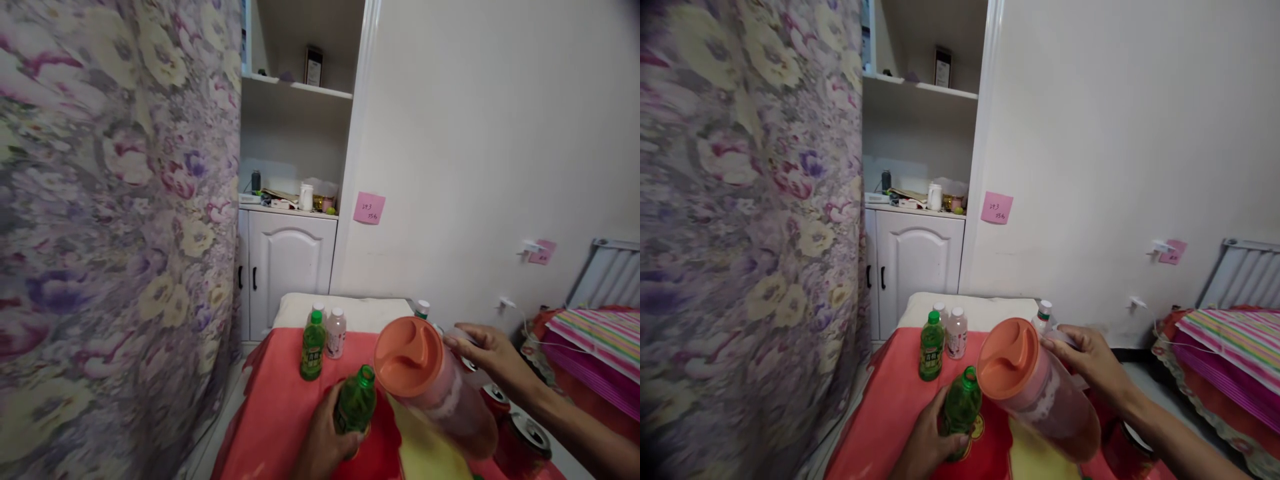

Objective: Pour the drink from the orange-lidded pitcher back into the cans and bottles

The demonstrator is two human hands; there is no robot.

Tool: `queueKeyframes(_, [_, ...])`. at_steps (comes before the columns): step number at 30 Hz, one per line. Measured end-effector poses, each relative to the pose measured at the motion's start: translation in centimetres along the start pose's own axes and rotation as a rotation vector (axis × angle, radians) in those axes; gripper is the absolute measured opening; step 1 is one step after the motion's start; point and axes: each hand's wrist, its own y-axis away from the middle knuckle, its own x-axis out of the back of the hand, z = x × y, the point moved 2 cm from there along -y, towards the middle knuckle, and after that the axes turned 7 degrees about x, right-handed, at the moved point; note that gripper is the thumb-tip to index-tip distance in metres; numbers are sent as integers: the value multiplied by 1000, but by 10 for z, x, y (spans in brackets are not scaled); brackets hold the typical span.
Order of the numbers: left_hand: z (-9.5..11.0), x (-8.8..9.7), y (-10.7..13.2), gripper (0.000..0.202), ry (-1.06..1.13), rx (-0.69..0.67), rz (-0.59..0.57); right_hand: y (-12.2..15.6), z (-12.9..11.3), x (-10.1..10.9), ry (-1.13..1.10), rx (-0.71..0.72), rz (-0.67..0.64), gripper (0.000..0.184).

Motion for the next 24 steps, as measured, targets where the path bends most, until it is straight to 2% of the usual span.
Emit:
queueKeyframes(4, [0, 0, 0, 71, 8, -20, -19, -4, -1, 1, 7, -3, -49, 49])
queueKeyframes(17, [5, -1, 1, 69, -23, -1, -9, -10, -10, 5, 84, 18, -84, 53])
queueKeyframes(24, [7, -3, 2, 68, -60, 7, 3, -14, -16, 7, 85, 50, -119, 46])
